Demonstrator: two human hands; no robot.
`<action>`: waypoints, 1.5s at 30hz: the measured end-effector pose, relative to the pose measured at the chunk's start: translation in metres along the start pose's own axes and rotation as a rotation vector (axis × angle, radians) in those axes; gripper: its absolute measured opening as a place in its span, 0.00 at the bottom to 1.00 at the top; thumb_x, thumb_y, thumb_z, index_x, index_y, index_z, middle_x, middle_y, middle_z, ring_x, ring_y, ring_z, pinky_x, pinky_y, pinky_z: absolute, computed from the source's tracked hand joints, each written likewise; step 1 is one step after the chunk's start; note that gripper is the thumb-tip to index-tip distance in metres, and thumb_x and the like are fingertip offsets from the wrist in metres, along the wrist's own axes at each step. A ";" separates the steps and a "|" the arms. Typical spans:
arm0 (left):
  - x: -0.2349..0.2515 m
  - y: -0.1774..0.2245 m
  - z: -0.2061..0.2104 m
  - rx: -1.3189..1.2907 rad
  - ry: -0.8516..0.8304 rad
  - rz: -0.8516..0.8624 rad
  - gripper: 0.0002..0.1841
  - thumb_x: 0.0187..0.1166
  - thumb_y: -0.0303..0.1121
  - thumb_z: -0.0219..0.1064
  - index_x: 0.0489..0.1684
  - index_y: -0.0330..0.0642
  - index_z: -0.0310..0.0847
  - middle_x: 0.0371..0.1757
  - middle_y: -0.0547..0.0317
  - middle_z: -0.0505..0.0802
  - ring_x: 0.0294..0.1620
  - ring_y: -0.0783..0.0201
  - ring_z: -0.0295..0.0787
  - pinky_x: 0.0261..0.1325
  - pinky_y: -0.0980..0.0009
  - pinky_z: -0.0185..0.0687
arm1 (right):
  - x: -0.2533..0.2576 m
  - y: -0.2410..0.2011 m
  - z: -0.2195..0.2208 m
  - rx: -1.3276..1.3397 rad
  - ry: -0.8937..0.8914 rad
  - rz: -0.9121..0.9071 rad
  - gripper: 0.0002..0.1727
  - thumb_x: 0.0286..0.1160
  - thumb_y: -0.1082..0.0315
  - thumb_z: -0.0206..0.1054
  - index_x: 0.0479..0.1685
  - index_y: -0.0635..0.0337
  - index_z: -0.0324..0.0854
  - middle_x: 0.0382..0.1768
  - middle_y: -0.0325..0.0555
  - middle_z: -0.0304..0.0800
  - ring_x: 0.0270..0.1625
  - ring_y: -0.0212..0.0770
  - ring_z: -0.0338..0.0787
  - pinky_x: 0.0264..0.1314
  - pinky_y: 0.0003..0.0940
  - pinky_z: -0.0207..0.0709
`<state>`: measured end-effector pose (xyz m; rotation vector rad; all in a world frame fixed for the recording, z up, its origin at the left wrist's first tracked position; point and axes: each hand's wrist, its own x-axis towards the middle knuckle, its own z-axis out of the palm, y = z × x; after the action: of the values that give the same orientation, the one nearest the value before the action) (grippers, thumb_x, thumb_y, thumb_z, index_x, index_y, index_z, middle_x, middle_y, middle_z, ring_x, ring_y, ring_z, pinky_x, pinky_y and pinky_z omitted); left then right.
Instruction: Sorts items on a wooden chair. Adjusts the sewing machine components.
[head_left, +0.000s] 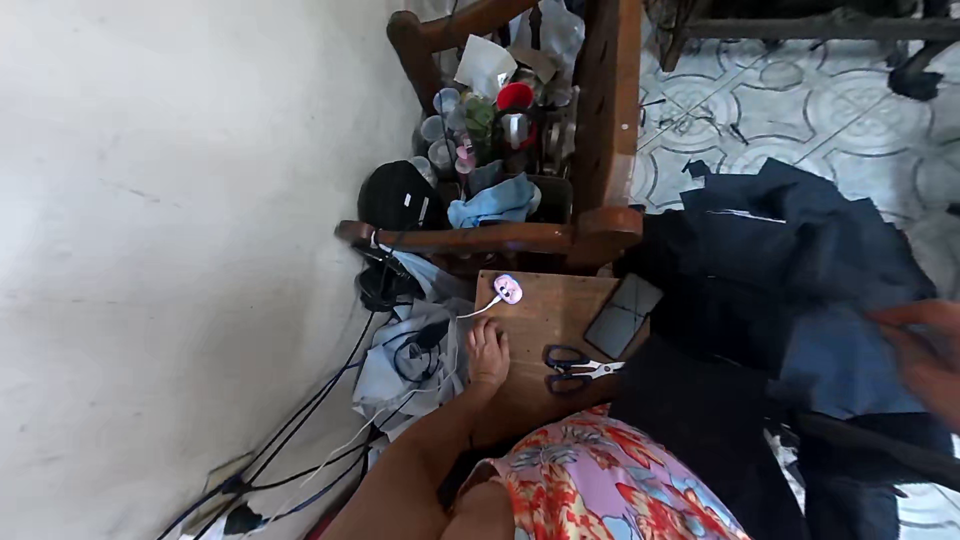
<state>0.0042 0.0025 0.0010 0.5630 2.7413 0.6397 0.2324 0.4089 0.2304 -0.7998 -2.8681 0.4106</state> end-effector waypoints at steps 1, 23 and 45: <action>-0.001 -0.001 0.001 0.008 0.009 0.008 0.21 0.85 0.37 0.58 0.69 0.32 0.82 0.80 0.35 0.79 0.83 0.34 0.70 0.86 0.44 0.61 | -0.002 0.006 0.002 0.012 0.013 -0.029 0.15 0.81 0.71 0.58 0.48 0.75 0.86 0.46 0.73 0.90 0.55 0.76 0.89 0.82 0.83 0.49; 0.004 -0.016 -0.005 0.095 0.011 0.234 0.22 0.73 0.33 0.70 0.64 0.28 0.85 0.73 0.24 0.82 0.76 0.22 0.75 0.77 0.33 0.68 | -0.008 0.008 0.007 0.013 0.123 -0.133 0.23 0.85 0.64 0.49 0.44 0.74 0.87 0.45 0.67 0.93 0.54 0.67 0.93 0.80 0.68 0.65; 0.385 0.095 -0.093 0.213 -0.540 0.469 0.33 0.69 0.20 0.72 0.79 0.25 0.69 0.80 0.30 0.76 0.82 0.37 0.73 0.83 0.44 0.68 | 0.157 -0.220 0.161 0.132 0.453 -0.261 0.11 0.75 0.75 0.56 0.35 0.62 0.86 0.41 0.52 0.97 0.43 0.53 0.97 0.49 0.48 0.89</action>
<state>-0.3398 0.2114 0.0610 1.2452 2.1816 0.2306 -0.0407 0.2744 0.1510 -0.4192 -2.4465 0.3302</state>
